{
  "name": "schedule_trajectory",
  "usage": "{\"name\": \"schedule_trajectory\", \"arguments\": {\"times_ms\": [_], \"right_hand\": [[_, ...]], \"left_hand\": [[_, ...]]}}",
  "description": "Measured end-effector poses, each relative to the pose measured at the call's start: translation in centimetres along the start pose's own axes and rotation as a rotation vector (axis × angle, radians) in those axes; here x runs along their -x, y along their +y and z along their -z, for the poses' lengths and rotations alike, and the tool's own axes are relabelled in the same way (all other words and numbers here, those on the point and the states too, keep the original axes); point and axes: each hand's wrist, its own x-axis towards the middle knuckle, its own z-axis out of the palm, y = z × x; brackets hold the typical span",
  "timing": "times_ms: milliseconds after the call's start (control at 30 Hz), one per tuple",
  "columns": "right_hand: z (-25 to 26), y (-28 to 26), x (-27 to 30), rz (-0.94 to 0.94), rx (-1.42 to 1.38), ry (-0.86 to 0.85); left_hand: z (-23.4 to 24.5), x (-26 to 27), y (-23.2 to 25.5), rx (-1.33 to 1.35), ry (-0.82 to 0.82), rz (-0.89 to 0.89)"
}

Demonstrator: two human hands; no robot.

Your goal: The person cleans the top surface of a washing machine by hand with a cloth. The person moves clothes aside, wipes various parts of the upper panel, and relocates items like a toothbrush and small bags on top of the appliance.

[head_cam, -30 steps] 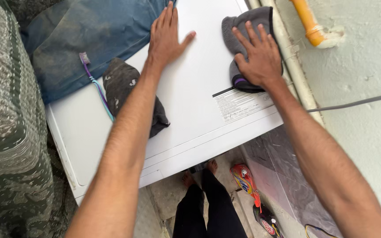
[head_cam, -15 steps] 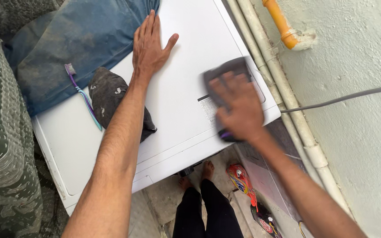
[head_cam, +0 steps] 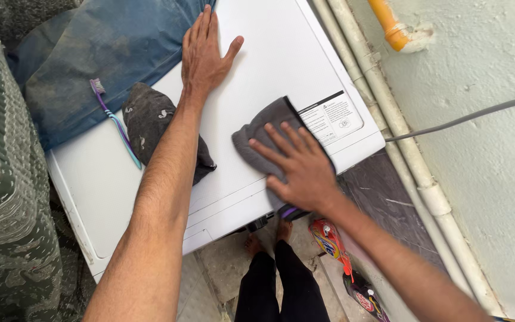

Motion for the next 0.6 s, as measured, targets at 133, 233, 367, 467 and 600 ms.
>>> {"name": "schedule_trajectory", "arguments": {"times_ms": [133,233,367,467,600], "right_hand": [[1.1,5.7,-2.4,-0.201,0.112,0.097],[0.8,7.1,-3.7,-0.36,0.167,0.162],[-0.7,2.9,-3.1,-0.191,0.151,0.061],[-1.1,0.0,-2.8,-0.063,0.11,-0.049],[-0.9,0.2,-3.2,-0.068,0.123,-0.059]], "left_hand": [[-0.2,0.1,0.2,-0.001,0.0,-0.009],[-0.1,-0.1,0.1,-0.011,-0.008,0.006],[-0.2,-0.2,-0.3,-0.019,-0.038,0.021],[0.0,-0.4,-0.7,0.062,-0.005,-0.011],[5.1,0.3,-3.4,-0.016,-0.061,-0.224]]}}
